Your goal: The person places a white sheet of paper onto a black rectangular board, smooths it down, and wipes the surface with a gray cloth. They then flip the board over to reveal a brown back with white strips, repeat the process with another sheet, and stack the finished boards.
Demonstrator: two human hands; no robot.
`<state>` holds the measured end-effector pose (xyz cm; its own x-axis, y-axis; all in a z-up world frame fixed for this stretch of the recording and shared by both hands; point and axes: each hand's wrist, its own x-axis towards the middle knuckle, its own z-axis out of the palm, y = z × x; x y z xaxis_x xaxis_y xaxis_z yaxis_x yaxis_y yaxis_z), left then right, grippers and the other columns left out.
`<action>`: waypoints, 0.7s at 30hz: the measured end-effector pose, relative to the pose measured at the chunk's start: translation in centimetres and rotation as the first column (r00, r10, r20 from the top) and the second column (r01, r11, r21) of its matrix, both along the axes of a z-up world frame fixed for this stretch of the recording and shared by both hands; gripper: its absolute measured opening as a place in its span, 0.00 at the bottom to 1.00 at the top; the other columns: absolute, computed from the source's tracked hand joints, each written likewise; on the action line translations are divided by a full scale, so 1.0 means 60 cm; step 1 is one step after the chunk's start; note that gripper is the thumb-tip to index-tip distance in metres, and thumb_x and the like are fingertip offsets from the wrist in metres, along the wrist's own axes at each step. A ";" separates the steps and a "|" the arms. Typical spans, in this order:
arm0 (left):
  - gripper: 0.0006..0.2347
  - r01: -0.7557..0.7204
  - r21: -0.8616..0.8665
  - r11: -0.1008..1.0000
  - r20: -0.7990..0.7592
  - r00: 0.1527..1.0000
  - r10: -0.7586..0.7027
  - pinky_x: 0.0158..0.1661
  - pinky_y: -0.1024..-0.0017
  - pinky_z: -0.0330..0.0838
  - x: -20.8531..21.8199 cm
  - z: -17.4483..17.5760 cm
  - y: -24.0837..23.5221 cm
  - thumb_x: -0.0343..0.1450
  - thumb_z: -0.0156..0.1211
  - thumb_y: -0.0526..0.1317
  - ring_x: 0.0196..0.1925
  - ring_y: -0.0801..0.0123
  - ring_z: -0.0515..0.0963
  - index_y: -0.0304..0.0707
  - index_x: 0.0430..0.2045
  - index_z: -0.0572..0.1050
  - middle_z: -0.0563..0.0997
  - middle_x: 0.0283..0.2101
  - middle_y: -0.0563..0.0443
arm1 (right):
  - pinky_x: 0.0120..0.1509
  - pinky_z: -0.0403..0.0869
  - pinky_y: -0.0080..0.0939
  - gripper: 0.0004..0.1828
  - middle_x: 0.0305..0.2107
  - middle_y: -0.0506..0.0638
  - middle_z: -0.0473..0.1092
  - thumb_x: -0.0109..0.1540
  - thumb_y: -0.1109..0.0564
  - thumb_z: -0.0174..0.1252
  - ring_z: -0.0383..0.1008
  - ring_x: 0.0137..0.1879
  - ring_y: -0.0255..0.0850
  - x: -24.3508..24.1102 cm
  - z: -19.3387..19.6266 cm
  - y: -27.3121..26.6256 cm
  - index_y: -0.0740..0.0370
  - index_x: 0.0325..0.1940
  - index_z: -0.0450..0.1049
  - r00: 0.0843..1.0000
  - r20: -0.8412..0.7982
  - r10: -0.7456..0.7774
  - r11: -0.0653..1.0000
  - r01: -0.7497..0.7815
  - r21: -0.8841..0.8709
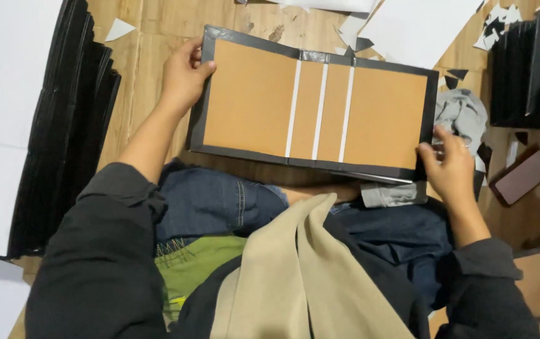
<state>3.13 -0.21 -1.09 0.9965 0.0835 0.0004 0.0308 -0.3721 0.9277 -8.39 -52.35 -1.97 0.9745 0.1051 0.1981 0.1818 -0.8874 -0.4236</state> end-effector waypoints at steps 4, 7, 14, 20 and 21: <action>0.19 -0.056 0.305 0.951 0.192 0.981 -0.004 0.49 0.66 0.64 0.009 -0.048 -0.006 0.63 0.56 0.33 0.47 0.58 0.71 0.35 0.50 0.69 0.73 0.45 0.44 | 0.49 0.71 0.49 0.27 0.46 0.65 0.65 0.63 0.55 0.55 0.70 0.45 0.52 -0.013 0.019 0.028 0.71 0.63 0.64 0.994 -0.105 -0.041 0.999 0.041 0.000; 0.19 -0.124 0.482 0.867 0.174 0.984 0.044 0.53 0.54 0.56 -0.012 -0.027 -0.025 0.63 0.54 0.35 0.52 0.45 0.59 0.35 0.49 0.68 0.61 0.50 0.39 | 0.49 0.71 0.47 0.27 0.48 0.61 0.67 0.63 0.55 0.55 0.70 0.50 0.49 -0.021 0.038 0.038 0.68 0.64 0.63 0.996 -0.089 -0.023 1.000 0.023 -0.005; 0.24 -0.003 0.343 0.939 0.094 0.995 -0.031 0.65 0.59 0.47 -0.042 -0.056 -0.031 0.66 0.41 0.27 0.66 0.44 0.52 0.23 0.59 0.49 0.52 0.61 0.31 | 0.34 0.72 0.54 0.18 0.19 0.57 0.72 0.63 0.44 0.51 0.75 0.30 0.58 0.026 0.051 0.023 0.44 0.56 0.74 0.965 -0.146 -0.220 0.849 0.115 -0.516; 0.29 -0.015 0.762 0.648 0.065 0.996 -0.054 0.66 0.47 0.39 -0.084 0.018 -0.097 0.69 0.51 0.41 0.70 0.42 0.39 0.33 0.64 0.49 0.40 0.67 0.29 | 0.49 0.66 0.54 0.15 0.46 0.62 0.74 0.71 0.59 0.53 0.71 0.51 0.58 0.255 0.136 0.053 0.67 0.60 0.76 0.956 0.087 0.279 0.907 -0.233 -0.352; 0.29 -0.006 0.759 0.651 0.054 0.997 -0.055 0.66 0.47 0.39 -0.086 0.020 -0.099 0.69 0.51 0.41 0.70 0.42 0.39 0.33 0.64 0.49 0.40 0.67 0.29 | 0.49 0.66 0.54 0.15 0.46 0.62 0.74 0.71 0.59 0.53 0.71 0.51 0.58 0.301 0.114 0.066 0.67 0.60 0.76 0.958 0.076 0.278 0.905 -0.235 -0.353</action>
